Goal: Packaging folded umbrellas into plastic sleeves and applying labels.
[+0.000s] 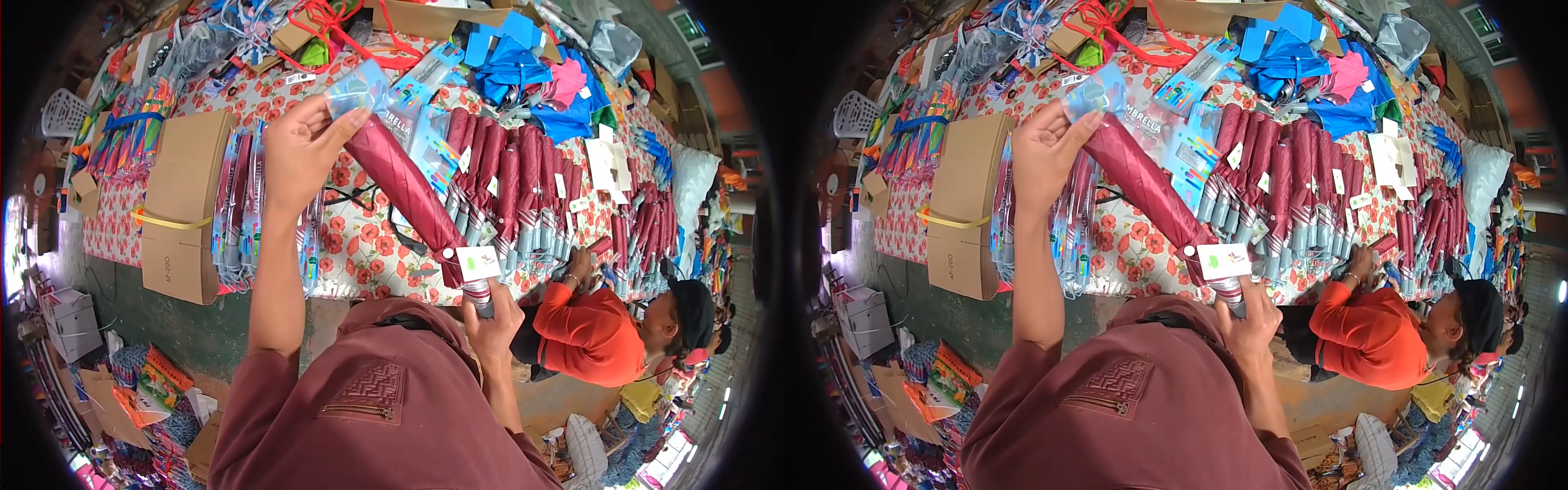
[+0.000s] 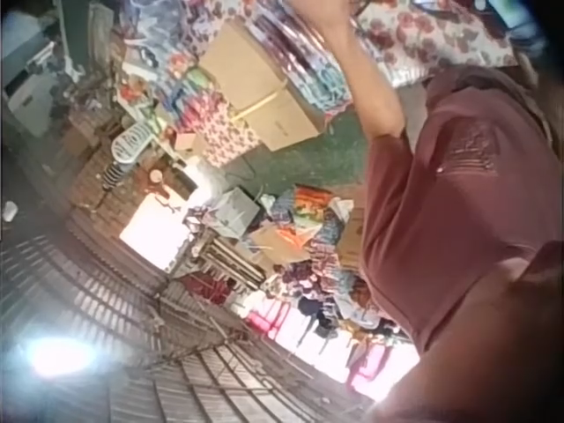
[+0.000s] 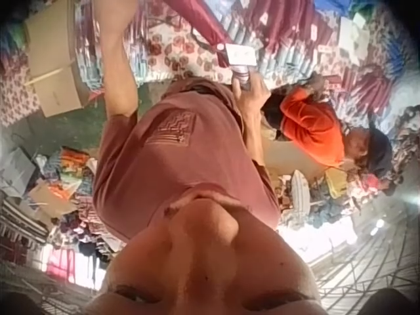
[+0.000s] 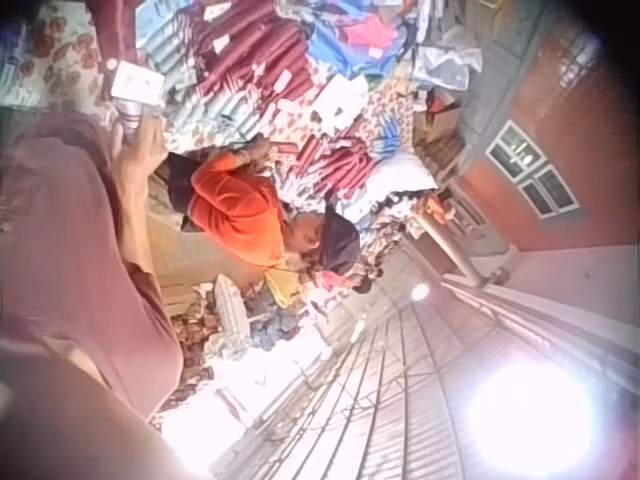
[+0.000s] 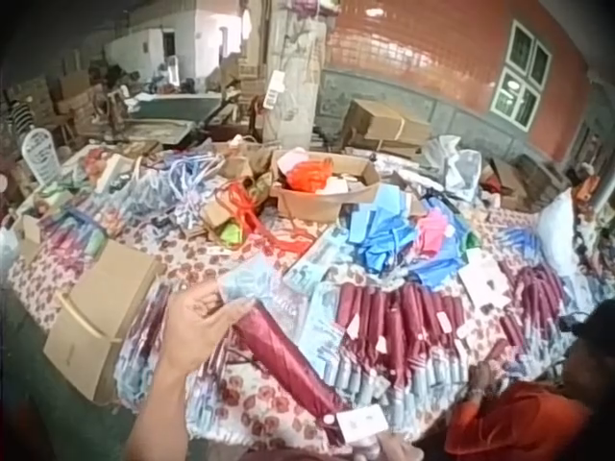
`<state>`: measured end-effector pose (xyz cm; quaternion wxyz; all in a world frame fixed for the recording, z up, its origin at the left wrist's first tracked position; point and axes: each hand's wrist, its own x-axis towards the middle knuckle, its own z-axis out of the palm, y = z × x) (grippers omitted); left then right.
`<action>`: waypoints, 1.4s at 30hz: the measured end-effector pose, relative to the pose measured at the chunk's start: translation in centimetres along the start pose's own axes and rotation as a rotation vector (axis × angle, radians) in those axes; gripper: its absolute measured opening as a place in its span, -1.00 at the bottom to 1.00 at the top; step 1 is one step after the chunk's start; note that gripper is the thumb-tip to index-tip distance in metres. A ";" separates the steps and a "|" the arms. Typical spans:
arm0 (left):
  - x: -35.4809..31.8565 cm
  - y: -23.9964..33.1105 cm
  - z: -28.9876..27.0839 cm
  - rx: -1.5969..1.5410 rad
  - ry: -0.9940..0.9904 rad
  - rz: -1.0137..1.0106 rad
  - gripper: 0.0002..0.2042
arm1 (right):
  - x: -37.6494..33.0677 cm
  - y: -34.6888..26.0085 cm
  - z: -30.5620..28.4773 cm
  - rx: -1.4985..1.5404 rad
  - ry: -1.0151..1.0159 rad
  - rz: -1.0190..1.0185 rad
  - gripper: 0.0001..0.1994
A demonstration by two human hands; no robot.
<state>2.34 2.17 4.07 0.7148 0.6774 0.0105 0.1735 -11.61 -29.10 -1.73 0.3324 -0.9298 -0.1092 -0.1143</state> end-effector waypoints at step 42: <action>-1.8 -7.9 -4.6 -0.821 -0.281 -0.284 -0.36 | 2.9 -4.8 0.6 1.489 -0.928 0.650 -0.65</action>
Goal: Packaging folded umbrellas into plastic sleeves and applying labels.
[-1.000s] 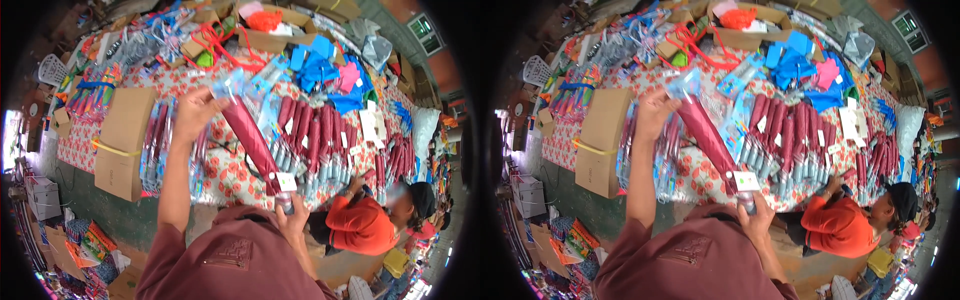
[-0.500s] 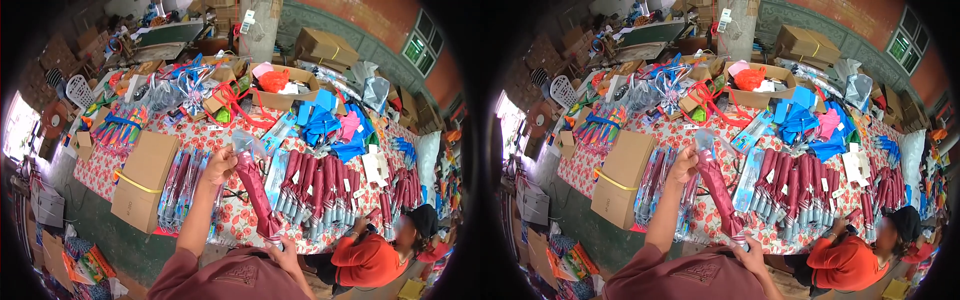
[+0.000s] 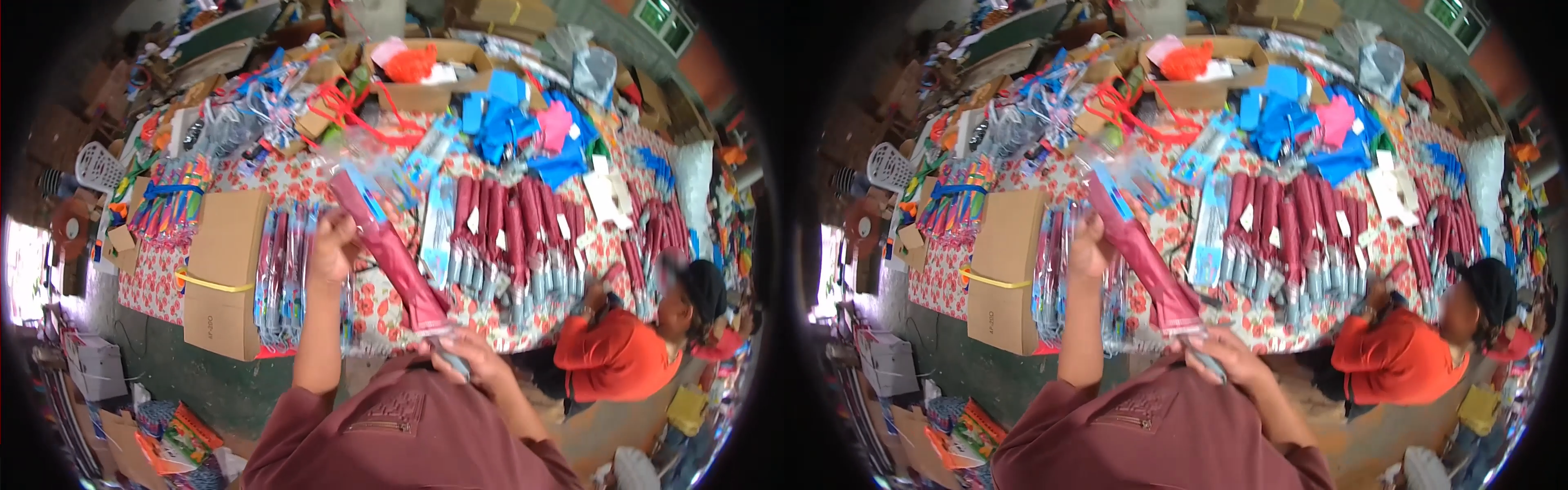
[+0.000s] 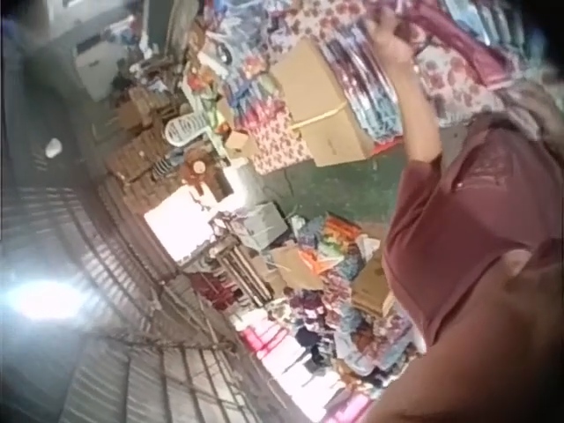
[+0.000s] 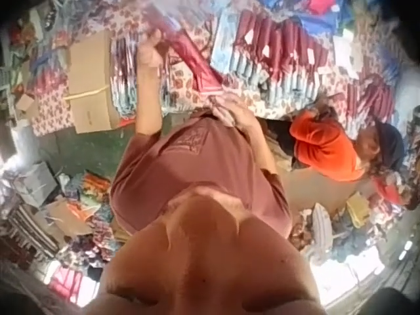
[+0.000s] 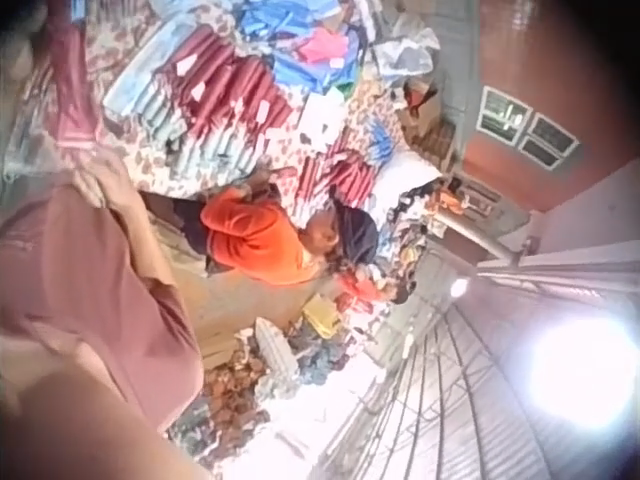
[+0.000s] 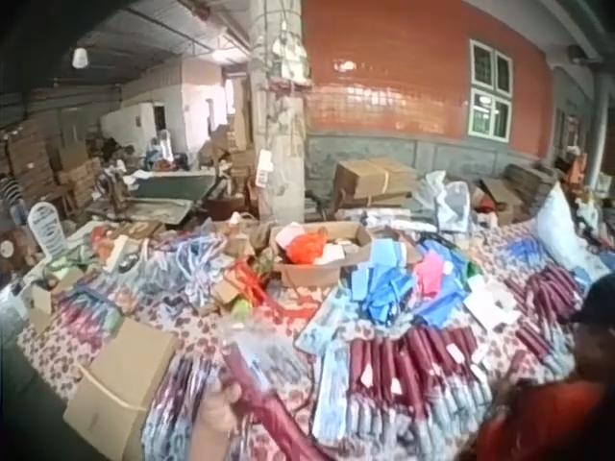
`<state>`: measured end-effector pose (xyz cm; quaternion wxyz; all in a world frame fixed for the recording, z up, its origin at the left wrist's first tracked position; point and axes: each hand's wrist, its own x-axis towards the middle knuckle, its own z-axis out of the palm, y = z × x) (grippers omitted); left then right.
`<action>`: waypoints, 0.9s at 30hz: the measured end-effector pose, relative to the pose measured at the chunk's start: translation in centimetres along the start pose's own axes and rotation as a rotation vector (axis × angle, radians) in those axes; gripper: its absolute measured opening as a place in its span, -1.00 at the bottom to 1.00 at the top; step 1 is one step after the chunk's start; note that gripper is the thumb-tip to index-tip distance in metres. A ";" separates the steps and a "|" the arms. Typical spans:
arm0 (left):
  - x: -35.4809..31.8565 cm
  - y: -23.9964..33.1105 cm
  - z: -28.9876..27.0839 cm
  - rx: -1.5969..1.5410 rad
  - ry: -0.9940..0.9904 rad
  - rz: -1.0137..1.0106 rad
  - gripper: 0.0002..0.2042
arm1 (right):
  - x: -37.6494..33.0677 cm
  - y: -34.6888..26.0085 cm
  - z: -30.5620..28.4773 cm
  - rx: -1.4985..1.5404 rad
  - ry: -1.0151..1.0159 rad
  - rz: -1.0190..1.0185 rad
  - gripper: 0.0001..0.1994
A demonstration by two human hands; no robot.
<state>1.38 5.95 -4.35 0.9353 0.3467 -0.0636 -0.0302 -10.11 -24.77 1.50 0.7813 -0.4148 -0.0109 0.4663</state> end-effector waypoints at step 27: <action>-3.6 -5.1 5.6 0.062 0.544 -0.080 -0.76 | 6.4 -0.2 -1.8 -0.460 0.469 0.036 -0.75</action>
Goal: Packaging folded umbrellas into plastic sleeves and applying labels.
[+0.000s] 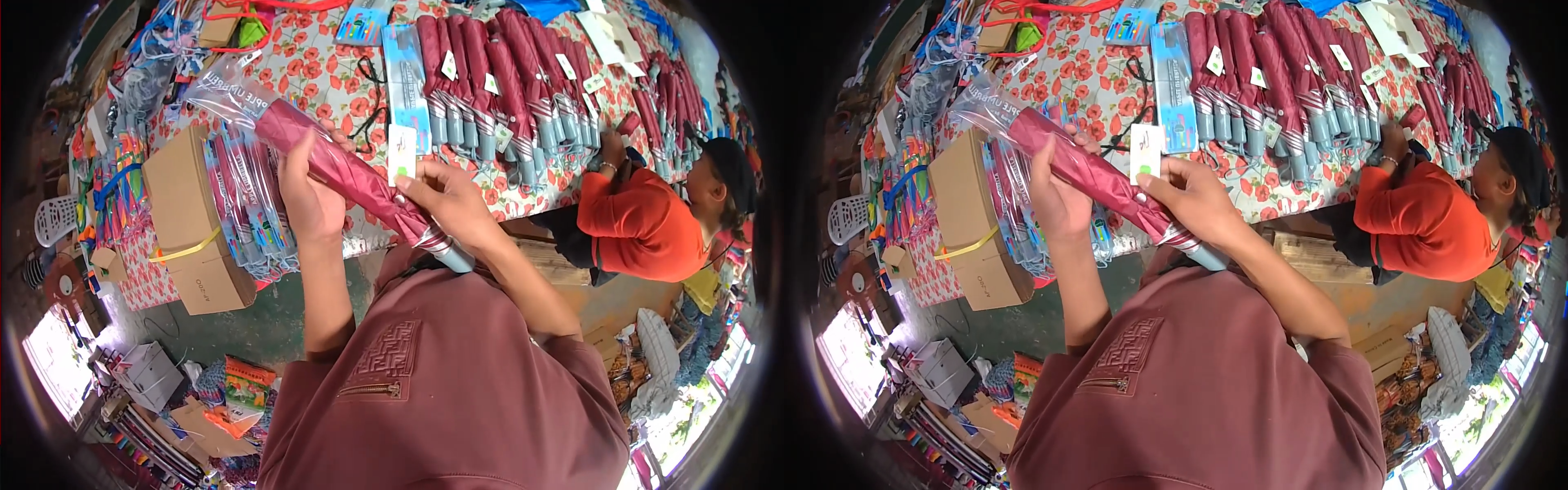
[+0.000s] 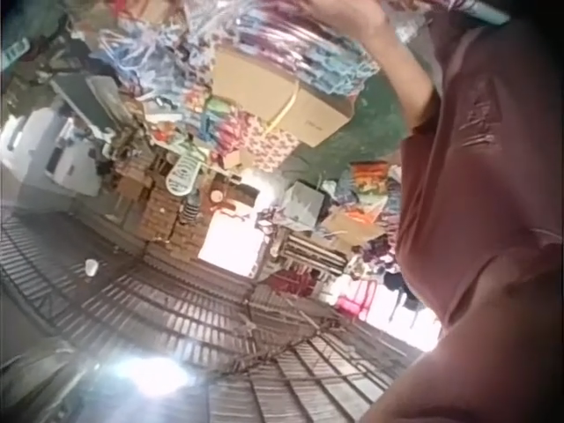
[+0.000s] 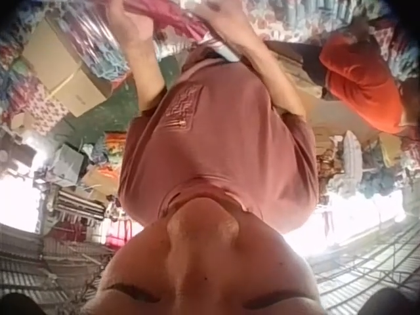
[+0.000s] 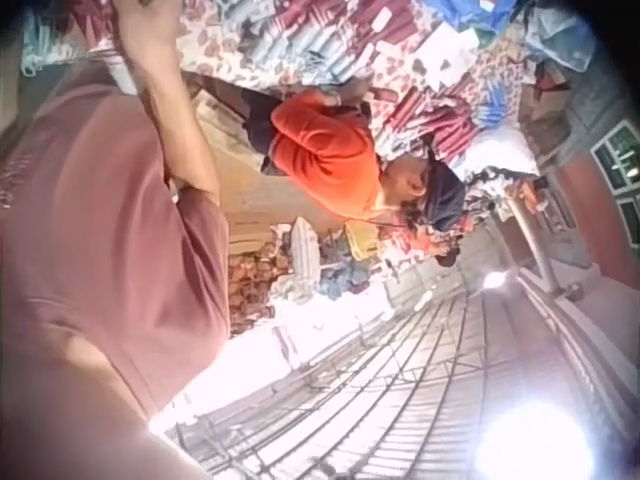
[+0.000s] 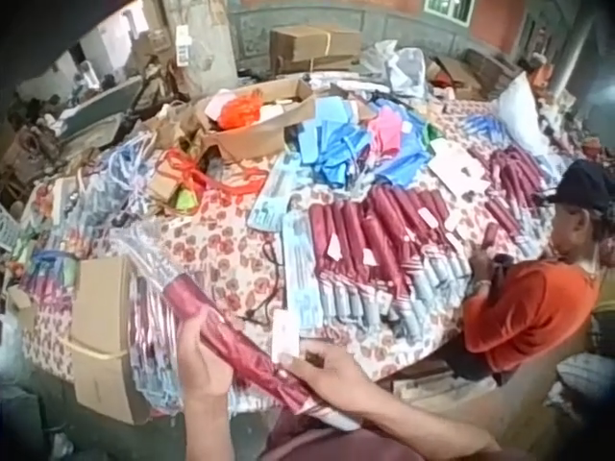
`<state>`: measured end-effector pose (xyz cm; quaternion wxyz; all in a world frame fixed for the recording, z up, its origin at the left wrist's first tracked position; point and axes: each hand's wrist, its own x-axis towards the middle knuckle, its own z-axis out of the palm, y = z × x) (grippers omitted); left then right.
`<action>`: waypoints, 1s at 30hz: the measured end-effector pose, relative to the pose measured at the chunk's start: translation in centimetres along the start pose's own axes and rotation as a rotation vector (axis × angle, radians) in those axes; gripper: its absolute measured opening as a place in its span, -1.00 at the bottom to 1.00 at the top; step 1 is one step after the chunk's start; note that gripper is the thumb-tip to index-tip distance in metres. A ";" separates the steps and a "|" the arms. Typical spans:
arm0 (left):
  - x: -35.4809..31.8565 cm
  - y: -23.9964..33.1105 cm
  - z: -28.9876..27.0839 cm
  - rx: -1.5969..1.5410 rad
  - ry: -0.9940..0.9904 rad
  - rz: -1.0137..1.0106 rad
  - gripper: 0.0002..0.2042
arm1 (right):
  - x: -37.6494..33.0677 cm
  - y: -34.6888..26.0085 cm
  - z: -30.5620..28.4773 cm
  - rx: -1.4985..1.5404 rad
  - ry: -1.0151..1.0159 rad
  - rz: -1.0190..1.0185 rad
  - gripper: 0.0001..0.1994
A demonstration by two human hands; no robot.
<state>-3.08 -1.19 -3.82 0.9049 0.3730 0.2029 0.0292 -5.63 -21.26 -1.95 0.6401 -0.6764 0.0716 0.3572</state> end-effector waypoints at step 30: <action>-3.3 -1.5 2.0 0.131 0.004 -0.092 -0.69 | -1.3 -0.1 -1.2 0.032 -0.230 -0.120 -0.53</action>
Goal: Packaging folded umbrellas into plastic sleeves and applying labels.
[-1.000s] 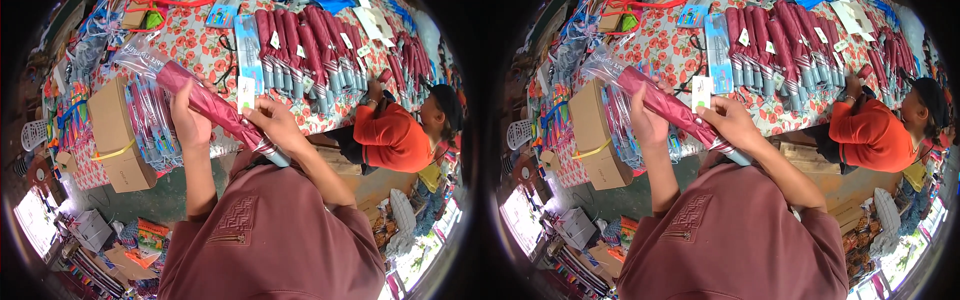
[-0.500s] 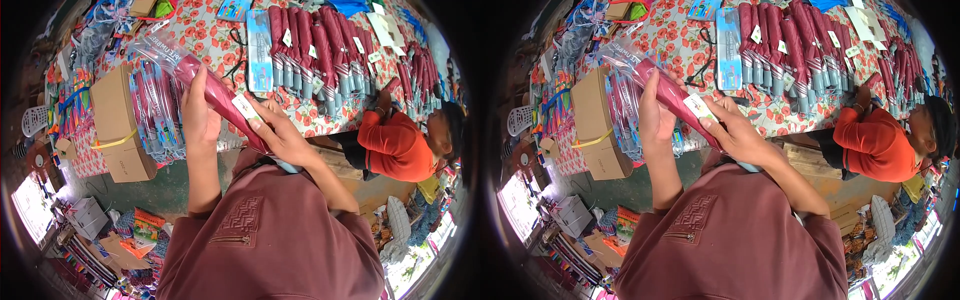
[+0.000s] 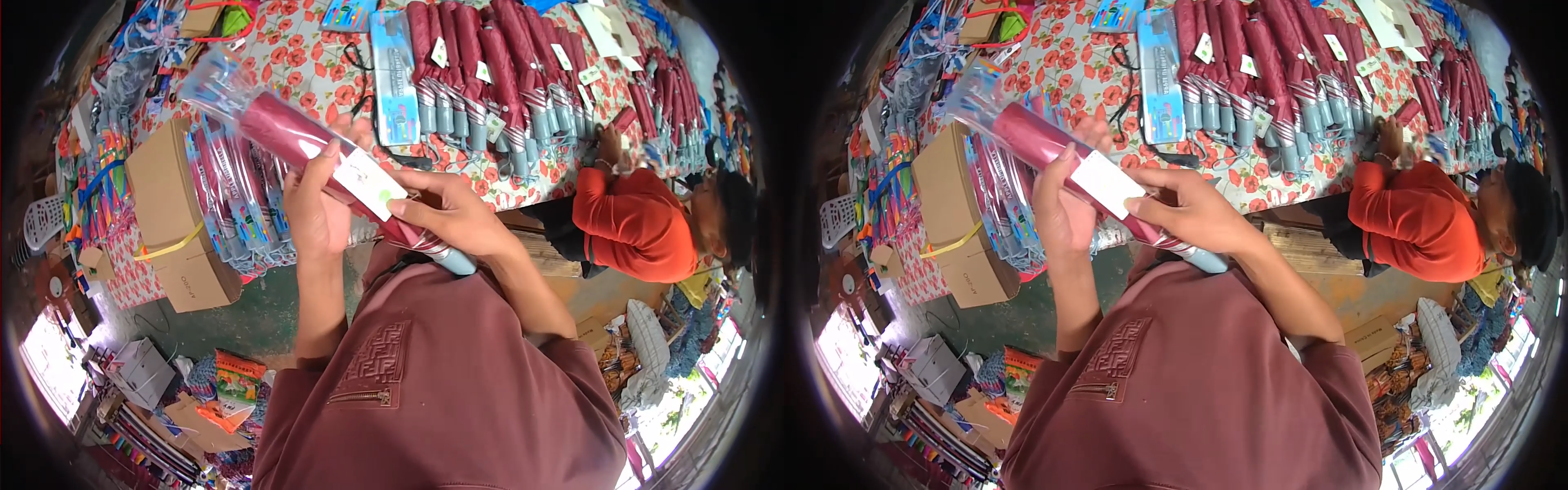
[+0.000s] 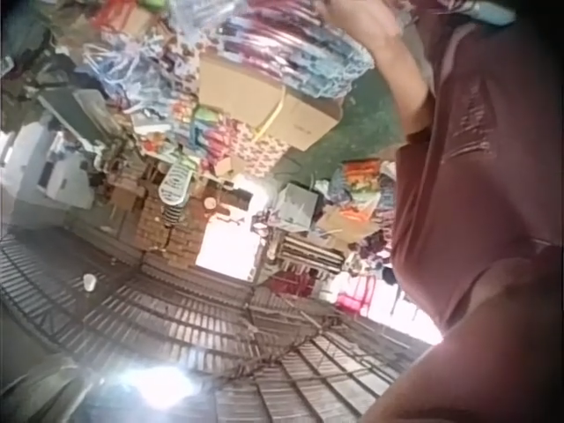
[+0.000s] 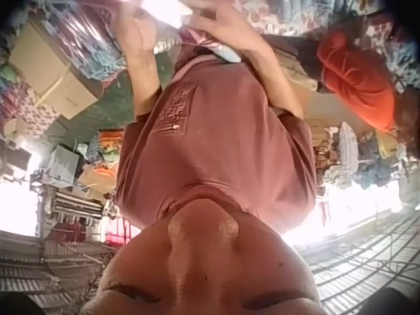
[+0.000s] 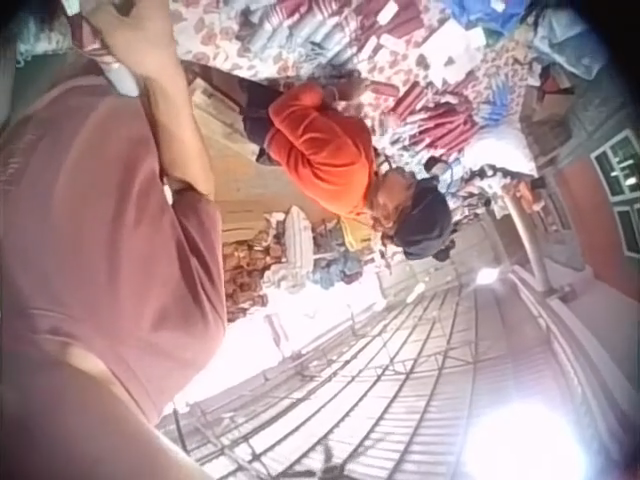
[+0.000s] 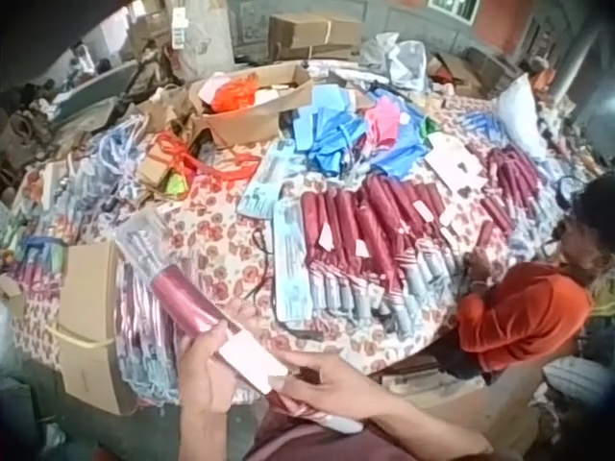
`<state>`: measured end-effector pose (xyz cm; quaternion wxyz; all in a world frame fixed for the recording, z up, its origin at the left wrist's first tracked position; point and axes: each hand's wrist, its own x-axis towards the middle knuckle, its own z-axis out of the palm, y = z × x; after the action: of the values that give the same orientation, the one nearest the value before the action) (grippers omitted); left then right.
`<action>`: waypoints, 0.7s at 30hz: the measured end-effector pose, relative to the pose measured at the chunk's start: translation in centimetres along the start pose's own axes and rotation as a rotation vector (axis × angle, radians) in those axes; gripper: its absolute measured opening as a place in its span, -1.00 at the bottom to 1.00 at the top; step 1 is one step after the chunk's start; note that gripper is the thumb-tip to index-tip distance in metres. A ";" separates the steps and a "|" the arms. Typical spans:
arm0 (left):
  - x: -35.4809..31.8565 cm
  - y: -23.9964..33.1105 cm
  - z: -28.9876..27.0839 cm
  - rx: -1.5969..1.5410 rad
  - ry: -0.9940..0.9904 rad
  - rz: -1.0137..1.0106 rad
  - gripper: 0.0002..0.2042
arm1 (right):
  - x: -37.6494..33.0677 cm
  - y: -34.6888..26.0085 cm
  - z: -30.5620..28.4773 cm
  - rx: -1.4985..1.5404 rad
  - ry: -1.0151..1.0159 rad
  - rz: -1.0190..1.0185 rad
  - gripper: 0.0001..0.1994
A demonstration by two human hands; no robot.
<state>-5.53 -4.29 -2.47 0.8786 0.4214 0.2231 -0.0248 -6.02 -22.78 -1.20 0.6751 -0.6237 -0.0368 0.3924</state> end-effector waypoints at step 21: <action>-1.2 -2.7 0.5 -0.210 -0.133 0.170 -0.66 | -2.0 -0.1 -0.2 -0.353 0.036 0.150 -0.65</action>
<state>-6.99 -6.59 -3.64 0.9297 0.3419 0.1295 0.0453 -7.27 -24.12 -0.30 0.5247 -0.7403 -0.0465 0.4177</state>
